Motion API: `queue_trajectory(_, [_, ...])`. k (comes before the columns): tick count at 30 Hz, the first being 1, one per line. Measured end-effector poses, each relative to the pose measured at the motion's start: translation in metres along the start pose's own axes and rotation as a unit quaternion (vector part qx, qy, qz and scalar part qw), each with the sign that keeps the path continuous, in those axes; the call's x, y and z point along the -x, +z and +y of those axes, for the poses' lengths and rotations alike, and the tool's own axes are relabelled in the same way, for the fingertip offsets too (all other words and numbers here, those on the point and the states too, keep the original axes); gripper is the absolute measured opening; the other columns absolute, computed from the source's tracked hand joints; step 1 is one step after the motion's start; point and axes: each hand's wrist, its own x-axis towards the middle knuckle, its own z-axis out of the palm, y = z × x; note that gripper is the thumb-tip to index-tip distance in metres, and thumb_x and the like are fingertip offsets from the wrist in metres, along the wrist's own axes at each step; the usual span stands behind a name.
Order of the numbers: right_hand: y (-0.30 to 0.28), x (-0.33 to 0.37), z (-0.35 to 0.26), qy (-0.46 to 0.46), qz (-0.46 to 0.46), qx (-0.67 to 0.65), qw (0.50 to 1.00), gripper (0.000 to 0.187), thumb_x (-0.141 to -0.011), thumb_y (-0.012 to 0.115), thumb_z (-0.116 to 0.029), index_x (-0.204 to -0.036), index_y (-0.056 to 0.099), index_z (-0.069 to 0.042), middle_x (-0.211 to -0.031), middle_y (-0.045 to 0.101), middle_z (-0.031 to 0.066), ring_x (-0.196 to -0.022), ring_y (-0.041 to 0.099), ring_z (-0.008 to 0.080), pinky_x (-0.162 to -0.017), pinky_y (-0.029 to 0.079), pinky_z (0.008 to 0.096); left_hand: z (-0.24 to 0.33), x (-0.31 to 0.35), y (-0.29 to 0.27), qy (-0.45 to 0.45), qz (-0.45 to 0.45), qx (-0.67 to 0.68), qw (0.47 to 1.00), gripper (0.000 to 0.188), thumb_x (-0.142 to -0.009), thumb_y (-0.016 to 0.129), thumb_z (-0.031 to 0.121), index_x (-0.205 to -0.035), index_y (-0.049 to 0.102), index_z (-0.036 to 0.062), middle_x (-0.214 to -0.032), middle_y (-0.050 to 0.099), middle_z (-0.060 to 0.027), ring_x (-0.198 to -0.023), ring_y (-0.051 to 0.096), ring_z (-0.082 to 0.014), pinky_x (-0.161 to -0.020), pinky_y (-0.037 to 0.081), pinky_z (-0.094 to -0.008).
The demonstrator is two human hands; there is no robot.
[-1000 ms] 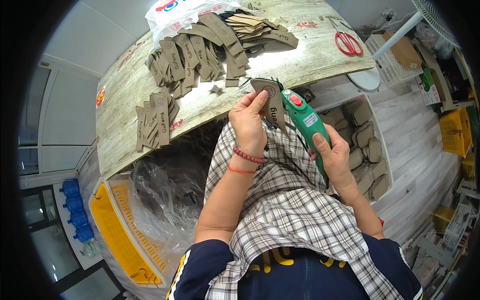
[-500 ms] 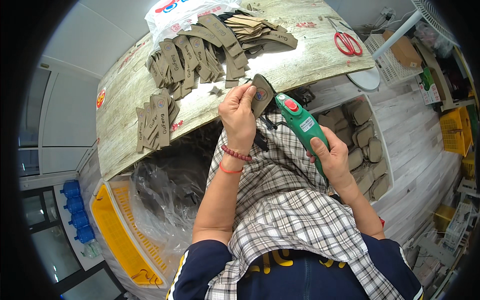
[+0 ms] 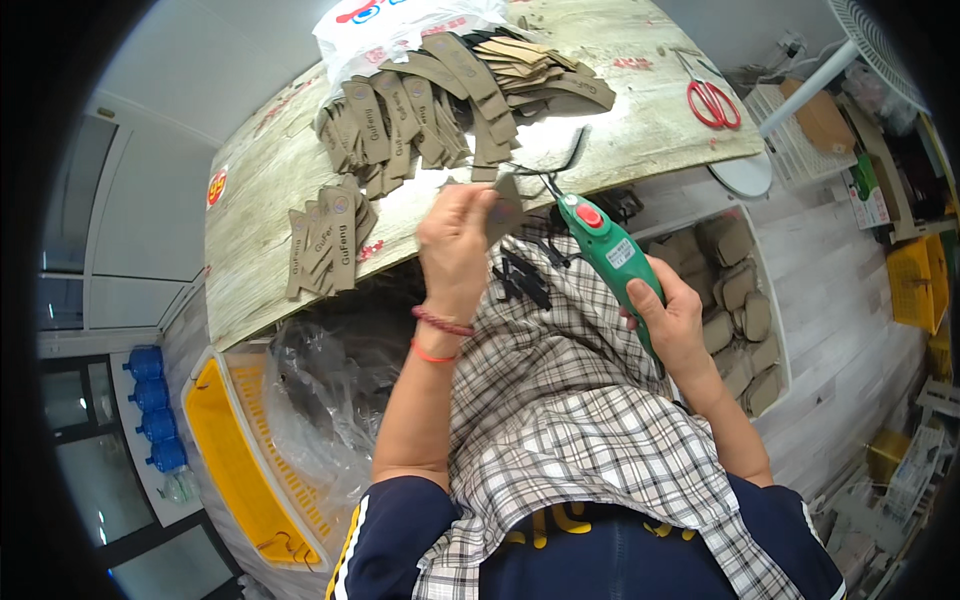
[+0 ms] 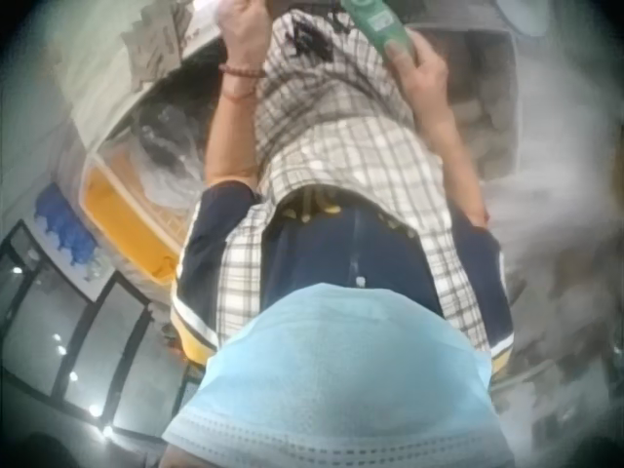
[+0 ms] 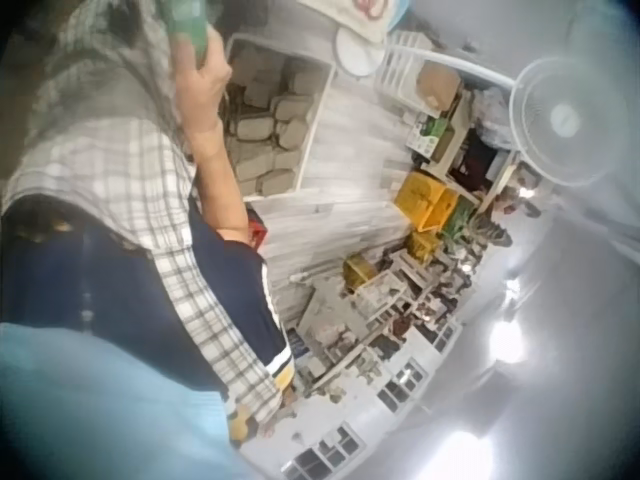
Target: The person retrieves cardboard tags from a plastic bag and uses a green rotary tool to trim the edges of each tag one by one. The trimmed tags are placed on the table as the person continues processing the batch.
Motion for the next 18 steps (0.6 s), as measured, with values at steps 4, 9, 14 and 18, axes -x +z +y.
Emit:
queue_trajectory(4, [0.008,-0.003,-0.001,0.016,-0.008,-0.018,1.000,0.040,-0.091,0.061,-0.032,-0.114,0.059,0.001,-0.072,0.058,0.0014,-0.060,0.053,0.0062,-0.050,0.044,0.0216,-0.014,-0.026,-0.064,-0.031,0.017,-0.046,0.998,0.013,-0.090,0.058,0.007,-0.086,0.063,-0.0041,-0.074,0.062,-0.0026,-0.067,0.054,-0.0073,-0.064,0.045,-0.0229])
queue_trajectory(9, [0.017,-0.005,-0.003,0.030,-0.045,0.000,0.999,0.038,-0.091,0.061,-0.031,-0.114,0.059,0.000,-0.070,0.058,0.0010,-0.058,0.052,0.0060,-0.051,0.044,0.0216,-0.005,-0.022,-0.059,-0.051,0.034,0.033,0.998,0.015,-0.092,0.058,0.009,-0.087,0.063,-0.0037,-0.074,0.059,0.0022,-0.067,0.050,-0.0038,-0.062,0.043,-0.0204])
queue_trajectory(14, [0.019,-0.005,-0.011,0.030,-0.064,-0.004,0.997,0.038,-0.091,0.062,-0.030,-0.114,0.059,0.000,-0.069,0.058,0.0012,-0.057,0.052,0.0058,-0.052,0.044,0.0212,-0.009,-0.004,-0.015,-0.100,0.009,0.147,0.984,0.016,-0.092,0.057,0.011,-0.086,0.063,-0.0030,-0.073,0.058,0.0027,-0.068,0.048,-0.0033,-0.061,0.042,-0.0201])
queue_trajectory(18, [0.013,-0.006,-0.010,0.026,-0.044,-0.001,0.999,0.038,-0.091,0.061,-0.029,-0.114,0.058,0.001,-0.072,0.059,0.0016,-0.057,0.053,0.0059,-0.052,0.045,0.0214,-0.006,0.008,0.004,-0.112,-0.037,0.149,0.982,0.016,-0.092,0.057,0.011,-0.086,0.063,-0.0029,-0.072,0.056,0.0033,-0.068,0.047,-0.0030,-0.062,0.042,-0.0208])
